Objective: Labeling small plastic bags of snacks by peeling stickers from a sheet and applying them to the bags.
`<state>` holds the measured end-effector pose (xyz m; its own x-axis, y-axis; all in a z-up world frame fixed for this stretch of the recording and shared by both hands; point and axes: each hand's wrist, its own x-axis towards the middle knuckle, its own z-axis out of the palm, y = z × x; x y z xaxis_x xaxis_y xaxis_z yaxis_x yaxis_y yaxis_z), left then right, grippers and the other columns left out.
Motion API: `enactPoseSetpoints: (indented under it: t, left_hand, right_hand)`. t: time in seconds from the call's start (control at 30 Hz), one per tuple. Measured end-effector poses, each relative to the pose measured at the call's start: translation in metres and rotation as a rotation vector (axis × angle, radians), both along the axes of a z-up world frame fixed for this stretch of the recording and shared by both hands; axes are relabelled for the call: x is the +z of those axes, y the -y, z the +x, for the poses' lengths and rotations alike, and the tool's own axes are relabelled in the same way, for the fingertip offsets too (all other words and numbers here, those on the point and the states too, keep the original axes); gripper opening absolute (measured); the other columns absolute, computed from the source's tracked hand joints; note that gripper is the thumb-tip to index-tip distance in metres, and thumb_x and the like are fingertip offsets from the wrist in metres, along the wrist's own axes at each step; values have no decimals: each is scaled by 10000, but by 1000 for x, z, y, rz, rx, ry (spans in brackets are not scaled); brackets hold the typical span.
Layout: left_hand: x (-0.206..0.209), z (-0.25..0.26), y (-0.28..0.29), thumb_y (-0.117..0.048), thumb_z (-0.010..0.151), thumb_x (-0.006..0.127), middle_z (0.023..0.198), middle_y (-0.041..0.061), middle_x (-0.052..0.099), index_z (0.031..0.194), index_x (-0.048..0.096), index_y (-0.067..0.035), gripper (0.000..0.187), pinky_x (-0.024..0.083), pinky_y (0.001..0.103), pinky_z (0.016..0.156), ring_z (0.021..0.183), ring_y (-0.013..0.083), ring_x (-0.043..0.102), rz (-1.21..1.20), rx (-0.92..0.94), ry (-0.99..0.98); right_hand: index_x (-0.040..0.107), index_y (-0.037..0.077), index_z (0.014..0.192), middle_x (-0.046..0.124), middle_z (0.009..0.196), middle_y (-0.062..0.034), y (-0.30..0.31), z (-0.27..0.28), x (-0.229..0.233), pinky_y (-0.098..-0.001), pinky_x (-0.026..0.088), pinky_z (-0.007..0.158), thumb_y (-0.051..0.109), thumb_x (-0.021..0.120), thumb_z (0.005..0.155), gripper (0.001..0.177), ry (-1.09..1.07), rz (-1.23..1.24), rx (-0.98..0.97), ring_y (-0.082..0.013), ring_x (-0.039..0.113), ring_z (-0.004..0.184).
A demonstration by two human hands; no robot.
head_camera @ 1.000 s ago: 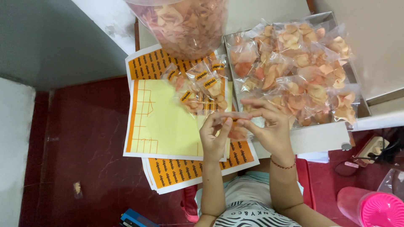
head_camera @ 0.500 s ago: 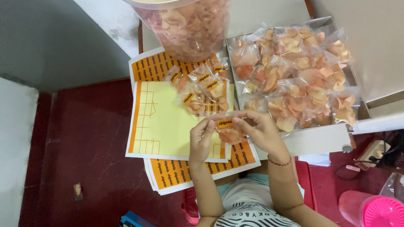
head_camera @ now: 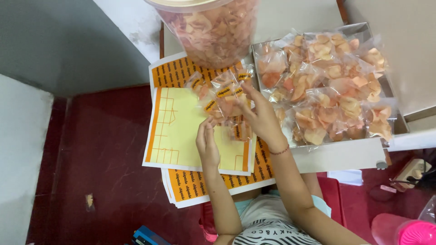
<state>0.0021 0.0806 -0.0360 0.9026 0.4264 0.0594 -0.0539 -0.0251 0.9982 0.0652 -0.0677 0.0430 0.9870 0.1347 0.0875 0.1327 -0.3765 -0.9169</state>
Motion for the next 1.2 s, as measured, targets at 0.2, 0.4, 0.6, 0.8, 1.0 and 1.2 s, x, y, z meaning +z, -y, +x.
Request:
enactPoseSetpoints:
  t: [0.2, 0.4, 0.6, 0.8, 1.0, 1.2]
  left_hand:
    - [9, 1, 5, -266, 1067, 437, 1154, 197, 686, 1282, 612, -4, 382, 413, 461, 1087, 1208, 292, 590, 86, -23, 13]
    - [14, -2, 15, -324, 1092, 386, 962, 128, 682, 1060, 692, -47, 414, 517, 401, 921, 942, 254, 676, 139, -152, -64]
    - [40, -2, 30, -374, 1094, 327, 1007, 191, 712, 1064, 702, -14, 521, 515, 467, 941, 1038, 356, 693, 317, -420, -85]
    - [46, 5, 46, -377, 1090, 288, 1453, 312, 472, 1353, 537, 46, 556, 165, 633, 1180, 1447, 439, 324, 551, -575, -281]
    - [5, 10, 31, -245, 1089, 406, 1191, 251, 631, 1197, 634, 50, 388, 365, 544, 1081, 1239, 436, 564, 578, -381, -50]
    - [7, 8, 26, -194, 1077, 422, 1105, 228, 659, 1185, 649, 16, 327, 449, 492, 1025, 1133, 412, 627, 434, -248, -48]
  right_hand:
    - [656, 85, 1356, 677, 1255, -222, 57, -10, -29, -414, 572, 869, 197, 635, 1049, 328, 169, 93, -147, -394, 625, 1212]
    - [692, 83, 1329, 677, 1215, -175, 117, -25, -27, -375, 543, 927, 115, 723, 1030, 302, 269, -7, -328, -287, 635, 1159]
    - [742, 105, 1229, 742, 1014, -115, 122, -32, -47, -286, 568, 780, 112, 788, 957, 276, 138, 39, -342, -194, 694, 937]
    - [751, 53, 1166, 765, 1013, -165, 85, -28, -44, -320, 604, 697, 96, 699, 975, 203, -10, 116, -97, -236, 735, 868]
    - [634, -18, 1319, 659, 1263, -258, 24, -16, -52, -329, 619, 618, 67, 536, 1020, 326, -225, -53, 99, -210, 714, 662]
    - [637, -63, 1257, 542, 1416, -311, 3, -27, -45, -646, 511, 927, 212, 487, 1038, 382, -140, -305, 194, -562, 605, 1137]
